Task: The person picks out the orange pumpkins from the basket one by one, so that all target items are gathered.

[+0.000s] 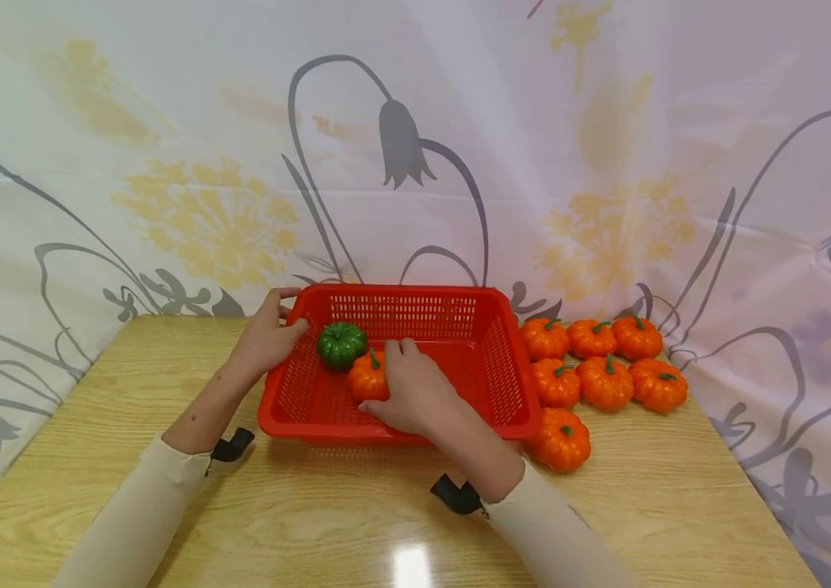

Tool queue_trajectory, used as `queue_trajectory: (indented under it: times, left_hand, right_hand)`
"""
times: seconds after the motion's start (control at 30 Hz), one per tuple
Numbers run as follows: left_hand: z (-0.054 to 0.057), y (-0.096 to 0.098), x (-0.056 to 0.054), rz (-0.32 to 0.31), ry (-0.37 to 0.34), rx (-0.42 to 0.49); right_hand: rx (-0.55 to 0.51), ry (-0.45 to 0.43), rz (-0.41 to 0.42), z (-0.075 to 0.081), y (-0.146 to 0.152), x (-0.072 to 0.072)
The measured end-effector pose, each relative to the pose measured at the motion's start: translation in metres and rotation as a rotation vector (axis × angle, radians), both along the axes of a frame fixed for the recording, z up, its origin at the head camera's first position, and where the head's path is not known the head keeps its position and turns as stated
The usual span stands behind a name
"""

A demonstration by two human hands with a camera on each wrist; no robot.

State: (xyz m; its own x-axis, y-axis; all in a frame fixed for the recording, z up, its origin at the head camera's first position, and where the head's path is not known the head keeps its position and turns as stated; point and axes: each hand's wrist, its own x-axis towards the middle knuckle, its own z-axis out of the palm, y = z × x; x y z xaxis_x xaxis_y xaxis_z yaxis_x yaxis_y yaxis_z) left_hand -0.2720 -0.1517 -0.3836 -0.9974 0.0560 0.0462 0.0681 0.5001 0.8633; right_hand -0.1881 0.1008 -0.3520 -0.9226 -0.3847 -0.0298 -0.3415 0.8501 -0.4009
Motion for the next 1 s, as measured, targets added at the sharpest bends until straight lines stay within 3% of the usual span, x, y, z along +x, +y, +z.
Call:
queue_trajectory:
  times: [0.47, 1.0]
  left_hand:
    - [0.001, 0.0, 0.001, 0.006, -0.009, -0.006]
    - [0.001, 0.001, 0.001, 0.005, -0.004, -0.003]
  right_hand:
    - [0.085, -0.029, 0.067, -0.007, -0.021, -0.019]
    - [0.114, -0.053, -0.008, -0.013, -0.025, -0.018]
